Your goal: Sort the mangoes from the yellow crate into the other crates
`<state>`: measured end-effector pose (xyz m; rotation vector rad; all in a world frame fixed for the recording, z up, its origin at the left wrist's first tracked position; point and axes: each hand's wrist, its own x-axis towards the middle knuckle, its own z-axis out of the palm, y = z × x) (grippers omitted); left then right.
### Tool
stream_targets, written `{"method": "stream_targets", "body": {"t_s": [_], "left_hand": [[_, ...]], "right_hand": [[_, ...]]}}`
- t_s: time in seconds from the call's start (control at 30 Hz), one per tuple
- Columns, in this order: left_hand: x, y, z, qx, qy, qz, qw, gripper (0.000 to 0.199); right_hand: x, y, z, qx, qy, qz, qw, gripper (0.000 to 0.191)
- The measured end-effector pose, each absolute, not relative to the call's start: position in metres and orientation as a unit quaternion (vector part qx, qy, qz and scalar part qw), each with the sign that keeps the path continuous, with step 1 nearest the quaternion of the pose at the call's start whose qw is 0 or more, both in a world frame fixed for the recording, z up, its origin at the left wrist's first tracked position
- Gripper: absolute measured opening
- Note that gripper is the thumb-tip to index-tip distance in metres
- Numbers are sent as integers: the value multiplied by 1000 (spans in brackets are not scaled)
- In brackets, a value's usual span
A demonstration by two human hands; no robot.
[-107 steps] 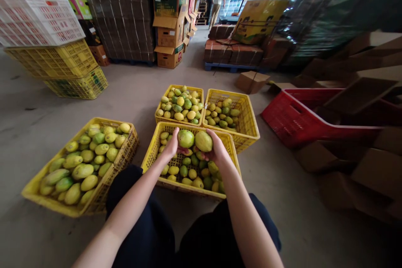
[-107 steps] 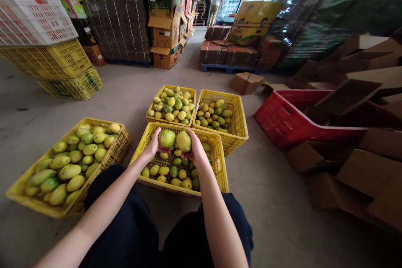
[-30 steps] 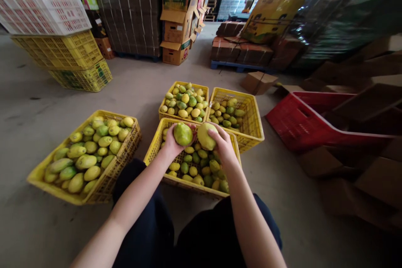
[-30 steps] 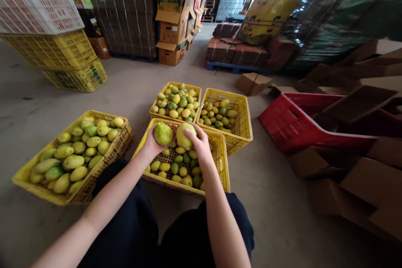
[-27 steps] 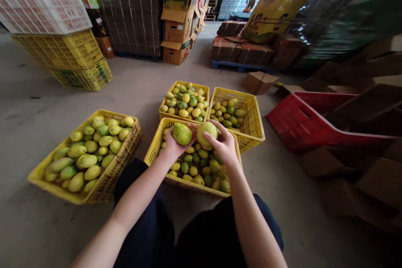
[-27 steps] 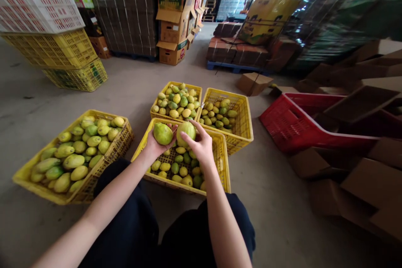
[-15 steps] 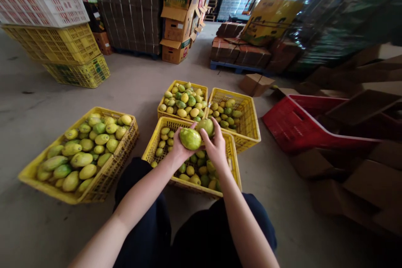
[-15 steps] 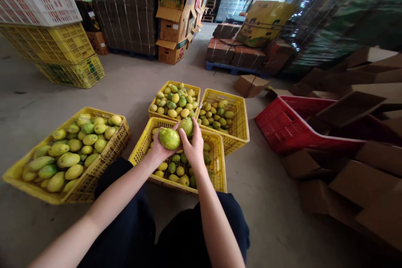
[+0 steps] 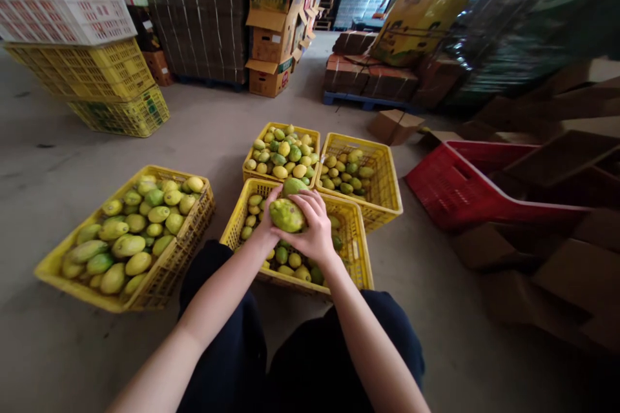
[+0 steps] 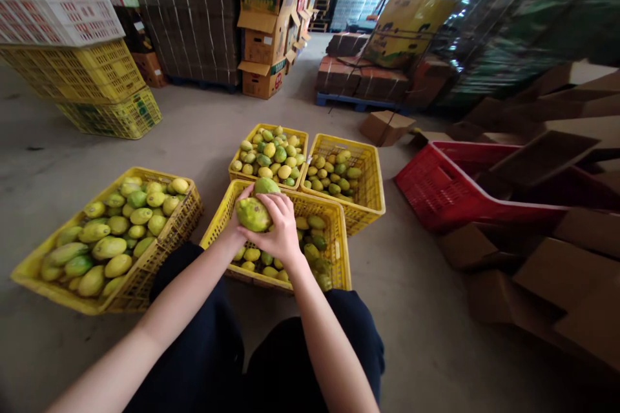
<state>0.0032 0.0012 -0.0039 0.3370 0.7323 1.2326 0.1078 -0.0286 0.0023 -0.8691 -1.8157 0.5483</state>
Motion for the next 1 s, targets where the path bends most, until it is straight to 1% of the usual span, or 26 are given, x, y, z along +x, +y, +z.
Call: {"method": "stream_targets", "body": {"t_s": [0.13,0.23,0.3,0.37,0.43,0.57,0.67,0.83,1.0], "left_hand": [[1,10,4,82,266,604,747,35],[-3,13,9,83,245,624,738,32],[-5,12,12,86,246,623,738,31],[-5,9,13,99,251,605,749,32],[-3,7,12,122,252,572,771,34],[2,4,9,167,244,555,777,30],[3,3,9,186,247,570,761,26],[0,-1,12,251,218,583,741,28],[-1,0,8,299,187,570,742,29]], "right_hand": [[110,-36,17,-360,-605,361,612,55],[121,-29,22,-349,-421,487,681,37],[129,-20,22,-325,-294,590,678,27],[134,-12,18,-285,-189,678,651,29],[136,-7,14,-250,-119,725,630,34],[134,-7,12,-216,-67,751,620,37],[135,-8,14,-204,-70,759,614,31],[140,-10,16,-195,-96,765,606,22],[139,-12,12,-175,-105,776,597,20]]}}
